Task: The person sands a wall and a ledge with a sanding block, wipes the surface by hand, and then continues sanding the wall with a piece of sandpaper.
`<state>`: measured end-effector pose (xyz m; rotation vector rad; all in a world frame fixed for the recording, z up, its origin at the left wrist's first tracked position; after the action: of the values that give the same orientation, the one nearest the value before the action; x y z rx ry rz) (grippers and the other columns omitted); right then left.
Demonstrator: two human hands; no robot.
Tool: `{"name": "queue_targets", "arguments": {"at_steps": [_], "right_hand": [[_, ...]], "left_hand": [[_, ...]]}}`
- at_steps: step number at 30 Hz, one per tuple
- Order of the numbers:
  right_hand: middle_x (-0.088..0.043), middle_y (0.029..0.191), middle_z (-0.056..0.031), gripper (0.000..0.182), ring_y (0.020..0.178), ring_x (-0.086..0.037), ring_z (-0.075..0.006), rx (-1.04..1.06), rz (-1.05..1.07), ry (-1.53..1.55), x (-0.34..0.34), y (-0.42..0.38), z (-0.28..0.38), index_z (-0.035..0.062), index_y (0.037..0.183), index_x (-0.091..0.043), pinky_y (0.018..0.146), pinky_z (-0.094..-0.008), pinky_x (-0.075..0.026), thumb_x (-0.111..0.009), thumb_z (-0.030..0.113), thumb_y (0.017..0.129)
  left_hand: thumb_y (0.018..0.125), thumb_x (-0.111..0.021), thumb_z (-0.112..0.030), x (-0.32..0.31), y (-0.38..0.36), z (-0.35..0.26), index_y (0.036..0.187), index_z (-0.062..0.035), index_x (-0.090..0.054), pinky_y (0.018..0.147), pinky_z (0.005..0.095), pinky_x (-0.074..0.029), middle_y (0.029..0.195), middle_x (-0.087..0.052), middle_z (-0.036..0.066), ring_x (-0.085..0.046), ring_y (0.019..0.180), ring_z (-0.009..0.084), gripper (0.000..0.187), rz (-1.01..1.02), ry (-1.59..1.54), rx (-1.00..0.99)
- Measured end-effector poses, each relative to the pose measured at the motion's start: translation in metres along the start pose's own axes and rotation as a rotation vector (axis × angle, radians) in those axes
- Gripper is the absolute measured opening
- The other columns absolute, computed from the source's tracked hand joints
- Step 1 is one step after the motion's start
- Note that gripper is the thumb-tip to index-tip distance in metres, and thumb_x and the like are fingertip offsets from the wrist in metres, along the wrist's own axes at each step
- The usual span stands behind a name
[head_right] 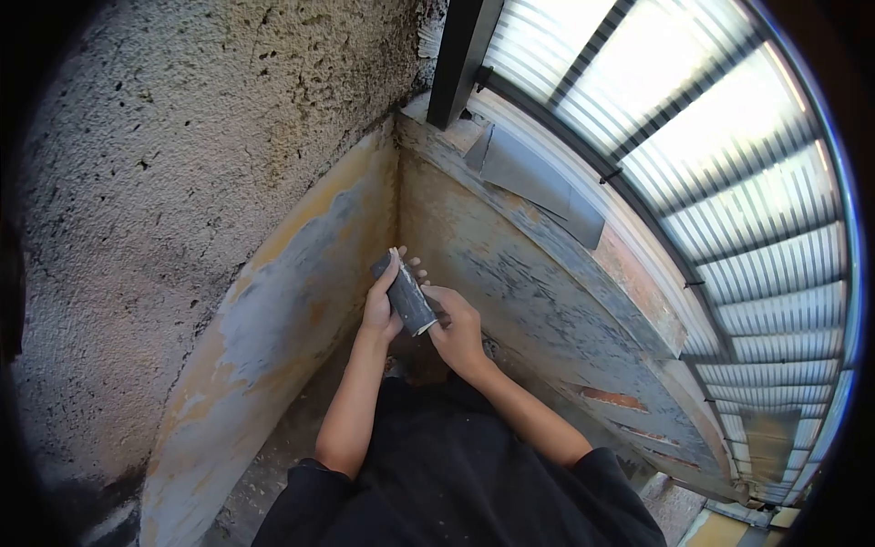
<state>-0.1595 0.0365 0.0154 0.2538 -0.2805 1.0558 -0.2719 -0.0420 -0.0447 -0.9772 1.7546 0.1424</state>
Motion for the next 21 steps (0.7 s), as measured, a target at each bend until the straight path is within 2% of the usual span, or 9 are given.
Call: {"name": "queue_targets", "arguments": {"at_steps": [2,5,7,9,12,14,15,17,21], "right_hand": [[-0.072,0.117,-0.0167,0.041,0.107,-0.073,-0.0323,0.230,-0.160,-0.257,0.006,0.002,0.019,0.0003,0.118,-0.072,0.085,-0.0362,-0.059,-0.069,-0.010,0.078],[-0.072,0.116,-0.0188,0.043,0.109,-0.070,-0.0377,0.195,-0.187,-0.315,0.010,0.002,0.014,0.0007,0.119,-0.073,0.091,-0.0388,-0.056,-0.067,-0.011,0.077],[-0.071,0.118,-0.0185,0.045,0.111,-0.070,-0.0362,0.206,-0.163,-0.362,0.014,0.003,0.005,0.0010,0.119,-0.074,0.092,-0.0384,-0.056,-0.066,-0.011,0.077],[-0.070,0.121,-0.0181,0.046,0.112,-0.069,-0.0347,0.211,-0.133,-0.404,0.016,0.003,-0.014,0.0013,0.120,-0.074,0.093,-0.0381,-0.056,-0.066,-0.011,0.076],[-0.067,0.130,-0.0164,0.055,0.118,-0.067,-0.0302,-0.017,-0.069,0.012,0.021,0.007,-0.058,0.0017,0.133,-0.067,0.096,-0.0397,-0.056,-0.066,-0.013,0.080],[-0.063,0.139,-0.0153,0.067,0.123,-0.064,-0.0277,-0.556,0.194,0.707,0.009,0.002,-0.094,0.0026,0.149,-0.053,0.104,-0.0429,-0.053,-0.067,-0.012,0.085],[-0.063,0.139,-0.0153,0.067,0.123,-0.064,-0.0277,-0.558,0.200,0.713,0.015,0.006,-0.089,0.0026,0.149,-0.053,0.104,-0.0429,-0.053,-0.067,-0.012,0.085],[-0.060,0.144,-0.0143,0.073,0.132,-0.059,-0.0293,-0.555,0.506,1.143,0.014,0.012,-0.056,0.0039,0.156,-0.041,0.112,-0.0497,-0.047,-0.070,-0.007,0.089],[-0.060,0.144,-0.0143,0.060,0.134,-0.058,-0.0293,-0.611,0.502,1.275,0.006,0.024,-0.072,0.0036,0.151,-0.047,0.114,-0.0528,-0.044,-0.070,0.013,0.097]], "left_hand": [[0.100,-0.072,-0.029,0.016,-0.003,-0.002,0.136,-0.0079,-0.057,0.086,0.0358,-0.055,0.109,-0.067,0.005,-0.067,0.097,0.0181,0.045,-0.044,0.008,0.027],[0.097,-0.076,-0.029,0.032,-0.006,-0.005,0.128,-0.0097,-0.062,0.089,0.0360,-0.055,0.109,-0.069,0.002,-0.067,0.101,0.0158,0.039,0.005,0.228,0.049],[0.095,-0.078,-0.020,0.037,-0.013,-0.006,0.114,-0.0096,-0.067,0.094,0.0343,-0.054,0.102,-0.068,-0.002,-0.067,0.101,0.0144,0.024,-0.179,0.326,0.135],[0.095,-0.078,-0.016,0.039,-0.011,-0.002,0.120,-0.0069,-0.066,0.096,0.0334,-0.053,0.107,-0.069,-0.001,-0.067,0.104,0.0150,0.030,-0.150,0.287,0.134],[0.093,-0.079,-0.010,0.035,-0.003,-0.004,0.133,-0.0018,-0.062,0.100,0.0324,-0.052,0.116,-0.070,0.004,-0.067,0.110,0.0165,0.044,-0.113,0.226,0.067],[0.092,-0.079,-0.007,0.034,0.000,-0.010,0.140,0.0006,-0.059,0.102,0.0321,-0.051,0.122,-0.070,0.007,-0.066,0.114,0.0174,0.053,-0.107,0.204,0.003],[0.091,-0.079,-0.006,0.032,0.000,-0.014,0.144,0.0017,-0.056,0.104,0.0324,-0.050,0.127,-0.068,0.009,-0.065,0.117,0.0180,0.058,-0.081,0.220,-0.002],[0.091,-0.079,-0.006,0.031,0.002,-0.016,0.148,0.0027,-0.053,0.105,0.0327,-0.049,0.133,-0.067,0.011,-0.064,0.120,0.0187,0.064,-0.061,0.231,-0.010],[0.090,-0.079,-0.005,0.033,0.012,-0.022,0.147,0.0022,-0.054,0.108,0.0323,-0.047,0.135,-0.066,0.011,-0.064,0.121,0.0184,0.063,-0.056,0.423,-0.081]]}}
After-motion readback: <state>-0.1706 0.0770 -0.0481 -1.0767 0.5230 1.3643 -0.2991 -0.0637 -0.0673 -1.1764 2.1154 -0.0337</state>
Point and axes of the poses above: each hand's wrist, its own y-axis towards the middle knuckle, its own x-axis out of the back of the hand, z = x × y, the point moved 6 cm from there along y, towards the middle knuckle
